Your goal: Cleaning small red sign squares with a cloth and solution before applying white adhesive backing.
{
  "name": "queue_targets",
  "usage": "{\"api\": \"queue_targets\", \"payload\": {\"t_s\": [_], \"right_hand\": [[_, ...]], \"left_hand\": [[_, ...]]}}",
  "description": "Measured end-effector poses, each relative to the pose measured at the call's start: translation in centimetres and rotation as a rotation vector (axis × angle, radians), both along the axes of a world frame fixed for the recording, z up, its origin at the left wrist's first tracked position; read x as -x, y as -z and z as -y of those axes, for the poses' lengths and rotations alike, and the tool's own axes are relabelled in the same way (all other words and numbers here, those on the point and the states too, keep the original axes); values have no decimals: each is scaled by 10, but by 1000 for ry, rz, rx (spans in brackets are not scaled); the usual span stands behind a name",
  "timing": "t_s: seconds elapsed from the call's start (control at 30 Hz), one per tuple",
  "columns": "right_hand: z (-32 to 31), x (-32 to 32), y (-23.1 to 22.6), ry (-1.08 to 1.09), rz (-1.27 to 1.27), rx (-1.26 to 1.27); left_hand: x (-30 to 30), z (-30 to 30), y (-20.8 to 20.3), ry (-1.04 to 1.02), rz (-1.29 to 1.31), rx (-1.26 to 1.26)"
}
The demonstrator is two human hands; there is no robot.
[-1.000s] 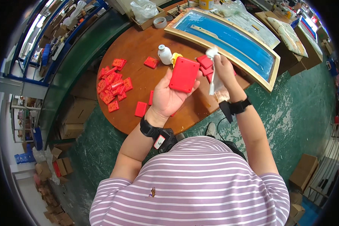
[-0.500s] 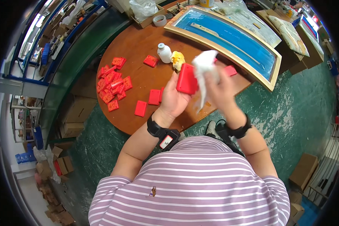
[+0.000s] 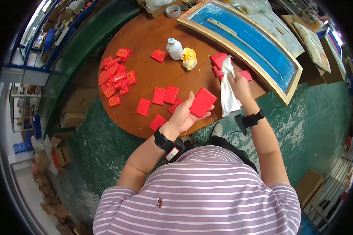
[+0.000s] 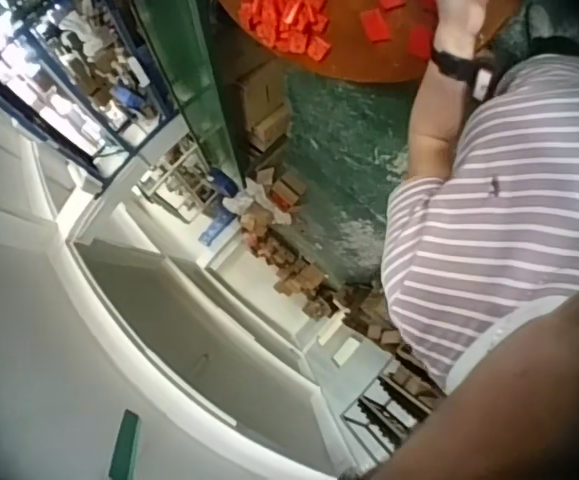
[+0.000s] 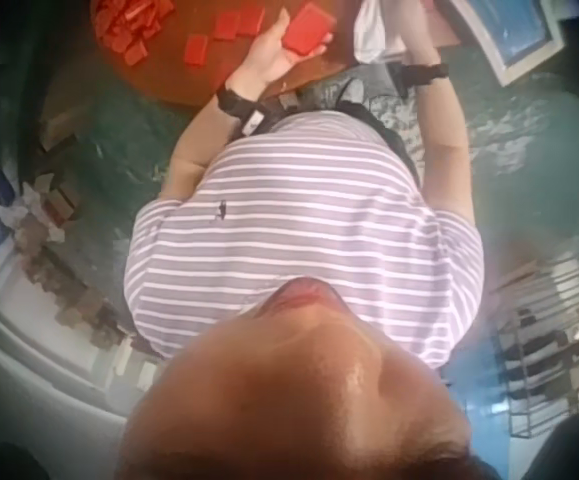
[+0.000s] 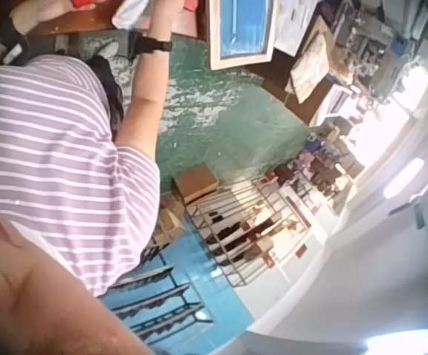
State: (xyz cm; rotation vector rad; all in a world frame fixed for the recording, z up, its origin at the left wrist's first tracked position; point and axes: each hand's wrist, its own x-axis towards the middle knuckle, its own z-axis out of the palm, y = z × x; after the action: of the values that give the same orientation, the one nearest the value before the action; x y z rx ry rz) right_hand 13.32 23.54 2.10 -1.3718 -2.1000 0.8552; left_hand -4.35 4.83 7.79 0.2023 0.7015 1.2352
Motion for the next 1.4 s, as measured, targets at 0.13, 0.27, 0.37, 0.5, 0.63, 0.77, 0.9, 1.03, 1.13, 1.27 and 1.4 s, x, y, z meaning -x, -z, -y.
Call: {"api": "queue_targets", "payload": {"t_s": [0.13, 0.27, 0.37, 0.5, 0.63, 0.77, 0.9, 1.03, 1.13, 1.27, 1.4], "right_hand": [[-43, -4, 32, -116, 388, -204], [-51, 70, 23, -255, 43, 34], [-66, 124, 44, -251, 2, 195], [-77, 177, 66, -186, 55, 286], [-94, 183, 86, -212, -45, 233], [-97, 158, 65, -389, -410, -72], [-74, 86, -6, -372, -766, 355], [-75, 14, -21, -269, -962, 852], [-55, -18, -20, -196, -1024, 960], [-37, -50, 1, -131, -761, 965], [-4, -54, 21, -269, -396, 804]], "left_hand": [[9, 4, 57, -141, -97, 181], [8, 9, 92, -328, -283, 455], [2, 6, 110, -326, -394, 533], [-6, 6, 125, -365, -545, 595], [-11, 2, 122, -259, -606, 581], [-16, 8, 144, -234, -941, 376], [-22, 14, 123, -87, -1463, 240], [-25, 13, 109, -10, -1646, 215], [-25, 17, 97, 294, -1823, 238], [-16, 17, 85, 373, -2021, -12], [-8, 9, 90, 447, -2208, -389]]}}
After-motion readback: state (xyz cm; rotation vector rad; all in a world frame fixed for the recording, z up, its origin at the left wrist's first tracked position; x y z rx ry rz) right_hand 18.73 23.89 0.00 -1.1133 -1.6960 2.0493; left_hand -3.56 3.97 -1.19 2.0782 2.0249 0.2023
